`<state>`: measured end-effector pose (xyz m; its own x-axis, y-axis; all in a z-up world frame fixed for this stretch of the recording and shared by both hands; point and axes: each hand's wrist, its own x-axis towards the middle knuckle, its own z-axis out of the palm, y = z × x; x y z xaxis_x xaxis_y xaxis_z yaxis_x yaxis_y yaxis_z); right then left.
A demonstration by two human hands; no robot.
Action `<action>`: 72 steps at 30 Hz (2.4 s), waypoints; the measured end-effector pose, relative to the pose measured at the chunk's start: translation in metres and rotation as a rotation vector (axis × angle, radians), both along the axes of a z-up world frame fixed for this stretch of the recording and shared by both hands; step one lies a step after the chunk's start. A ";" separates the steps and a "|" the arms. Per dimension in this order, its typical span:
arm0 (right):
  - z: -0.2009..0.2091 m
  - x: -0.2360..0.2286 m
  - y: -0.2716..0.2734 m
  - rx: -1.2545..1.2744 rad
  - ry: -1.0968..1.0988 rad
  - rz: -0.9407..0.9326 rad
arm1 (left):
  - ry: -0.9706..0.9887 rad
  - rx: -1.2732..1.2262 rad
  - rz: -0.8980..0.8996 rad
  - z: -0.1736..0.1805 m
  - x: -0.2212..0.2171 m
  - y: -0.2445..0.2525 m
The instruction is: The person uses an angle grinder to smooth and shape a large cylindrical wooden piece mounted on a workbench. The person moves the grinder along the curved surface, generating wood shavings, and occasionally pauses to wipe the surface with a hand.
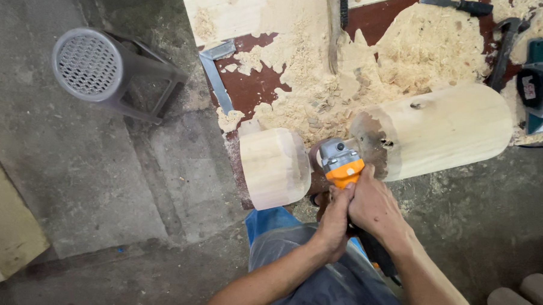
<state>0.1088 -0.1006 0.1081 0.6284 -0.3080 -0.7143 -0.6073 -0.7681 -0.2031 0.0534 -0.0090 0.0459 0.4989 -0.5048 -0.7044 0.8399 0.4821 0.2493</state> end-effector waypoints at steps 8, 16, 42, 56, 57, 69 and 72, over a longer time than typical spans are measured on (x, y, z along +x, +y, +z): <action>-0.002 0.007 -0.015 -0.039 0.081 -0.040 | 0.209 0.042 -0.186 0.004 0.009 -0.014; -0.026 0.006 -0.017 -0.020 0.030 0.067 | 0.056 0.098 -0.077 -0.006 0.010 -0.008; -0.014 -0.009 -0.029 -0.003 0.058 -0.070 | 0.022 0.006 -0.089 0.005 0.001 -0.024; -0.019 -0.031 -0.029 0.003 -0.027 -0.129 | -0.225 0.207 -0.117 0.002 -0.009 -0.023; -0.019 -0.032 -0.029 0.008 -0.033 -0.140 | -0.224 0.195 -0.110 0.002 -0.009 -0.025; -0.035 -0.056 -0.020 0.065 -0.113 -0.131 | -0.284 0.218 -0.147 -0.016 -0.030 -0.010; -0.034 -0.058 -0.025 0.083 -0.227 -0.166 | -0.225 0.228 -0.155 -0.020 -0.031 -0.015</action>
<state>0.0508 -0.1258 0.0738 0.7210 -0.3665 -0.5880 -0.6550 -0.6374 -0.4059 0.0223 -0.0239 0.0260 0.5843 -0.4290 -0.6889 0.8104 0.2637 0.5232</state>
